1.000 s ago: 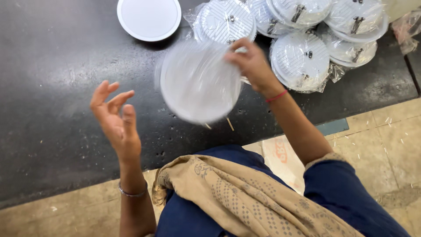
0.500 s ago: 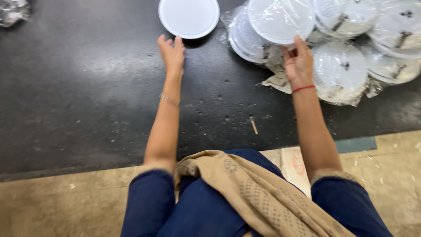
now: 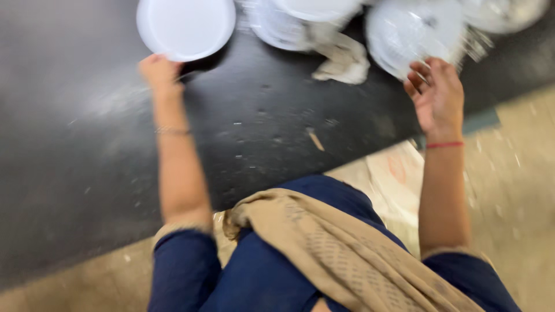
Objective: The person retrieves white circular light fixtures from a bag and wraps each one individually in clear plastic film. They place the wrapped units into a stack on the table. The person also wipes the surface of some fixtures with a cloth before wrapping them.
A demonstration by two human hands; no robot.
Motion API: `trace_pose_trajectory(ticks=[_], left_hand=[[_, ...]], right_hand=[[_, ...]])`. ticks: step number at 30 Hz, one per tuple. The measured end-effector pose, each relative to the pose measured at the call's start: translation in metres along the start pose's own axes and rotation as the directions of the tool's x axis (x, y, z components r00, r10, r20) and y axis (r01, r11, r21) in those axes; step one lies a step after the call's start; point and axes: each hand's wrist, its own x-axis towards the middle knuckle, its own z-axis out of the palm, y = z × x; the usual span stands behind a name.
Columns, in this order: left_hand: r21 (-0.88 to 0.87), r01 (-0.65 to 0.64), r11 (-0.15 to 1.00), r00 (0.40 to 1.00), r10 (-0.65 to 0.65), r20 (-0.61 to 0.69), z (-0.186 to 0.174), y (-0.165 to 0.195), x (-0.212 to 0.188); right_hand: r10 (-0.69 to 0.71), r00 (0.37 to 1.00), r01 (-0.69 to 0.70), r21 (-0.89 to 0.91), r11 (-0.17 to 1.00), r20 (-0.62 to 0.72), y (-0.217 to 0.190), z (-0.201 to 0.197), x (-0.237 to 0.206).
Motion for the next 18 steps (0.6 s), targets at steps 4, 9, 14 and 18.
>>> trace_pose_trajectory(ticks=[4,9,14,18], left_hand=[[-0.15,0.095,0.984,0.991,-0.08,0.103,-0.047,-0.015,-0.052],[0.325,-0.069,0.943,0.977,0.13,-0.17,-0.114,-0.003,-0.149],[0.63,-0.589,0.506,0.673,0.738,0.037,-0.065,0.034,-0.219],[0.554,-0.702,0.448,0.712,0.425,0.559,0.071,0.017,-0.313]], right_hand=[[-0.233,0.949,0.2,-0.166,0.966,-0.213,-0.034,-0.104,-0.052],[-0.284,0.879,-0.039,-0.651,0.758,-0.383,-0.021,-0.228,-0.11],[0.21,0.974,0.032,-0.968,0.25,0.087,0.076,-0.251,-0.138],[0.46,0.881,-0.137,-0.99,0.022,-0.111,0.146,-0.218,-0.138]])
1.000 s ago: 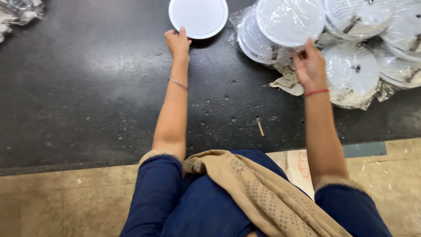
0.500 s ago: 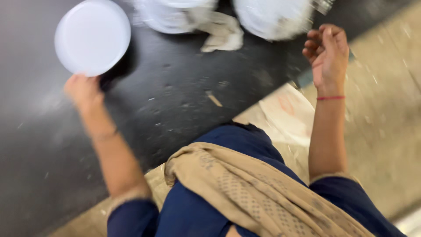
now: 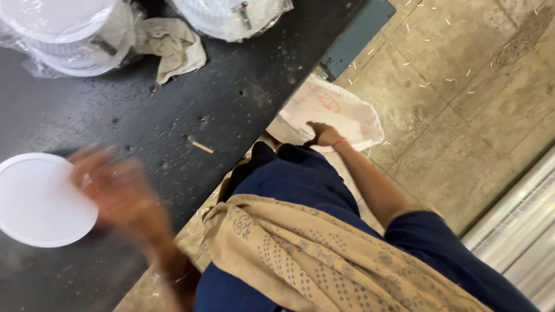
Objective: The person retrieves white circular light fixtures from a bag and wraps each one individually in clear plastic film. They place the wrapped units into a stack on the table. The person also wipes the surface of some fixtures with a cloth before wrapping them.
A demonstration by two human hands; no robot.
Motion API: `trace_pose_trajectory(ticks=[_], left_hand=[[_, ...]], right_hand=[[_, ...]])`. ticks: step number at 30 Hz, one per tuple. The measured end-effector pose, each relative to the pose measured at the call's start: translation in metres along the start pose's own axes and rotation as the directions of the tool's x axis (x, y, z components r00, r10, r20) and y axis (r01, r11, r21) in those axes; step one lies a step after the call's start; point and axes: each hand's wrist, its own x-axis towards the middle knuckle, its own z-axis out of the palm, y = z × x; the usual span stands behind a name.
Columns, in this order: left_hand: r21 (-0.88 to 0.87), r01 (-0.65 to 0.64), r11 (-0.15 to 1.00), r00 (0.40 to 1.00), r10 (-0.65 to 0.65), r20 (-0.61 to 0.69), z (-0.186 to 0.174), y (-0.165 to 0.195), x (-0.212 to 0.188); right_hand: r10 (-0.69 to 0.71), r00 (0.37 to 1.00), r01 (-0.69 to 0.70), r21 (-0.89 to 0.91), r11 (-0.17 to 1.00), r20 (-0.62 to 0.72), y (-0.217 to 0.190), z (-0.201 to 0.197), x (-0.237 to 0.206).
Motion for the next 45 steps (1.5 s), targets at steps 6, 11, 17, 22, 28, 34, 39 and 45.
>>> trace_pose_trajectory(ticks=[6,11,17,22,28,34,39,45], left_hand=[[-0.575,-0.222,0.788,0.528,0.593,0.608,0.218,0.147,-0.041],[-0.239,-0.686,0.688,0.334,0.589,0.736,0.342,0.153,-0.077],[-0.154,-0.576,0.803,0.36,0.419,0.834,0.39,0.166,-0.094],[-0.51,-0.243,0.825,0.124,0.548,0.827,0.346,0.199,-0.105],[-0.56,-0.028,0.828,0.069,0.561,0.825,0.285,0.259,-0.088],[-0.621,0.026,0.783,0.173,0.608,0.774,0.218,0.267,-0.033],[-0.533,-0.119,0.838,0.271,0.544,0.794,0.199,0.257,-0.004],[-0.429,-0.381,0.819,0.449,0.57,0.688,0.212,0.236,-0.008]], right_hand=[[-0.03,0.999,0.031,-0.034,0.999,0.033,0.007,0.024,-0.027],[-0.112,0.991,0.119,-0.108,0.987,0.07,0.03,0.012,-0.085],[-0.163,0.91,0.031,0.33,0.944,0.38,0.089,-0.021,-0.148],[0.161,0.8,-0.502,0.498,0.707,0.578,0.161,-0.054,-0.096],[0.341,0.877,-0.468,0.436,0.769,0.339,0.166,-0.067,-0.03],[0.567,0.82,-0.557,0.334,0.761,0.077,0.144,-0.07,-0.004],[0.514,0.853,-0.518,0.272,0.811,0.09,0.135,-0.07,0.0],[0.187,0.942,-0.231,0.134,0.964,0.279,0.116,-0.087,0.004]])
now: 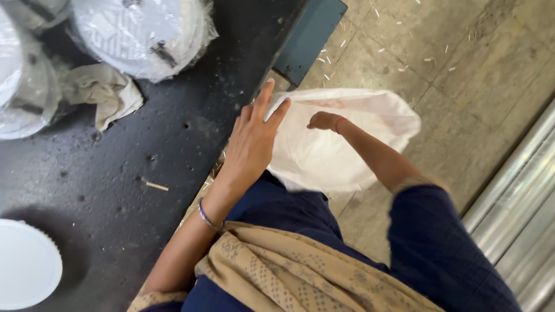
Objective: The person retrieves white circular light fixtures from a bag and wraps each one individually in clear plastic film. They place the wrapped units into a stack on the table. The person also wipes the surface of some fixtures with a cloth before wrapping them.
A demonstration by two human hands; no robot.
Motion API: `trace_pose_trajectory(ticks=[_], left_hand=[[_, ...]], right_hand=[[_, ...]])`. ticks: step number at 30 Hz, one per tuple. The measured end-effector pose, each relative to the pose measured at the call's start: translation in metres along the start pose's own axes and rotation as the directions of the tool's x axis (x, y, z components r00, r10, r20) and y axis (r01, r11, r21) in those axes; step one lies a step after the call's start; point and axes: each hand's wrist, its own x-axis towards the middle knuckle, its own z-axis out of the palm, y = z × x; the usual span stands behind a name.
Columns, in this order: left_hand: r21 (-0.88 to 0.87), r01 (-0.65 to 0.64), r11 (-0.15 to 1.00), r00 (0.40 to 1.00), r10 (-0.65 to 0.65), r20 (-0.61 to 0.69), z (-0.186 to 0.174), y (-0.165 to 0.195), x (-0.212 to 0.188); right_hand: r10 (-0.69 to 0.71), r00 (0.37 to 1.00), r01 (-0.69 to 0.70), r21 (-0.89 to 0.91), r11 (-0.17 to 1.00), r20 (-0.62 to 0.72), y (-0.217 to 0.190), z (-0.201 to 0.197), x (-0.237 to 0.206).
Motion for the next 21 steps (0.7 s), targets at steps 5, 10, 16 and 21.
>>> trace_pose_trajectory(ticks=[5,10,16,21], left_hand=[[-0.115,0.094,0.989,0.996,-0.093,0.015,0.008,-0.027,-0.019],[-0.506,0.171,0.845,0.973,-0.225,-0.046,0.001,-0.04,-0.026],[-0.806,0.059,0.59,0.943,-0.297,-0.148,-0.044,-0.039,-0.036],[-0.782,-0.239,0.575,0.832,-0.293,-0.47,-0.099,-0.07,-0.08]], right_hand=[[-0.165,0.977,0.202,0.332,0.921,-0.135,-0.022,-0.024,-0.089],[-0.282,0.833,0.53,0.54,0.654,-0.476,-0.072,-0.073,-0.214],[-0.485,0.69,0.722,0.463,0.514,-0.537,-0.16,-0.105,-0.252],[-0.685,0.576,0.818,0.325,0.475,-0.447,-0.242,-0.103,-0.209]])
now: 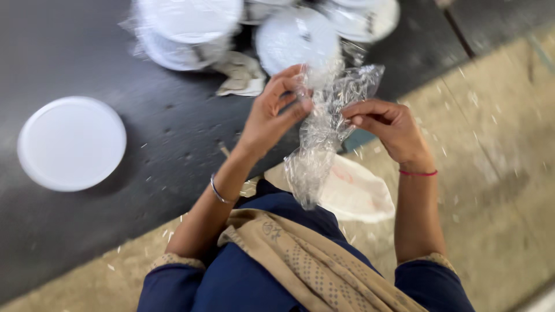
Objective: The person retrieves white circular light fixtures from a bag and wraps each one individually in clear plastic film. They place the wrapped units into a stack on the table. The person also wipes the surface of some fixtures with a cloth before wrapping them.
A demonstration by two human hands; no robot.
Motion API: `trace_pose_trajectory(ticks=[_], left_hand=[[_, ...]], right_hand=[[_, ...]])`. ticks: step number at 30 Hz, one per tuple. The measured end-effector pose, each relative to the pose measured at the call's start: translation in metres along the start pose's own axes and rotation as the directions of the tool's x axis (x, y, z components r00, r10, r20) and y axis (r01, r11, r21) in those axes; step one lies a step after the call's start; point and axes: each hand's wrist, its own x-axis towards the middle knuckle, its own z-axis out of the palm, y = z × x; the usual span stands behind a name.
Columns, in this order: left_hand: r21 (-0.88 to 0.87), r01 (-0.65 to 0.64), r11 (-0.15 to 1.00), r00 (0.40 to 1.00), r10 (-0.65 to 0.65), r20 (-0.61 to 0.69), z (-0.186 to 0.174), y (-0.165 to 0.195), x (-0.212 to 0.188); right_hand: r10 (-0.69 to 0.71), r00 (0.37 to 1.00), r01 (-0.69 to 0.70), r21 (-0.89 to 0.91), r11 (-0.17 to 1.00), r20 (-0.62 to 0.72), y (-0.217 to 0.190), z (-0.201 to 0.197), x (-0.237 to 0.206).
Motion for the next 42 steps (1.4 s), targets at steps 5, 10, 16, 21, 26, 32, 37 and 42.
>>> trace_pose_trajectory(ticks=[5,10,16,21,26,32,37,42], left_hand=[[-0.464,-0.177,0.868,0.957,0.043,-0.286,-0.121,0.049,-0.039],[-0.486,-0.292,0.824,0.869,0.016,-0.495,-0.163,0.086,-0.097],[-0.513,-0.409,0.754,0.761,-0.027,-0.648,-0.21,0.087,-0.153],[-0.429,-0.633,0.644,0.751,0.377,-0.542,-0.226,0.052,-0.197],[-0.487,-0.479,0.73,0.812,0.158,-0.562,-0.245,0.033,-0.2],[-0.841,-0.094,0.533,0.957,-0.185,-0.225,-0.252,0.007,-0.19],[-0.818,0.049,0.573,0.97,-0.224,-0.099,-0.21,-0.028,-0.185],[-0.341,0.383,0.858,0.757,-0.503,-0.416,-0.218,0.003,-0.222]], right_hand=[[-0.201,0.949,-0.027,0.696,0.718,0.244,-0.003,0.074,0.093],[-0.202,0.89,-0.119,0.636,0.762,0.409,0.0,0.21,0.142],[-0.302,0.759,-0.15,0.607,0.78,0.576,0.033,0.347,0.182],[-0.251,0.637,-0.5,0.638,0.585,0.729,0.029,0.395,0.202],[-0.077,0.417,-0.5,0.299,0.813,0.906,-0.01,0.438,0.197],[-0.353,0.239,0.13,0.33,0.935,0.905,-0.052,0.492,0.184],[-0.655,0.295,0.949,-0.135,0.284,0.696,-0.061,0.531,0.204],[-0.799,0.325,0.945,-0.153,0.288,0.505,-0.038,0.525,0.221]])
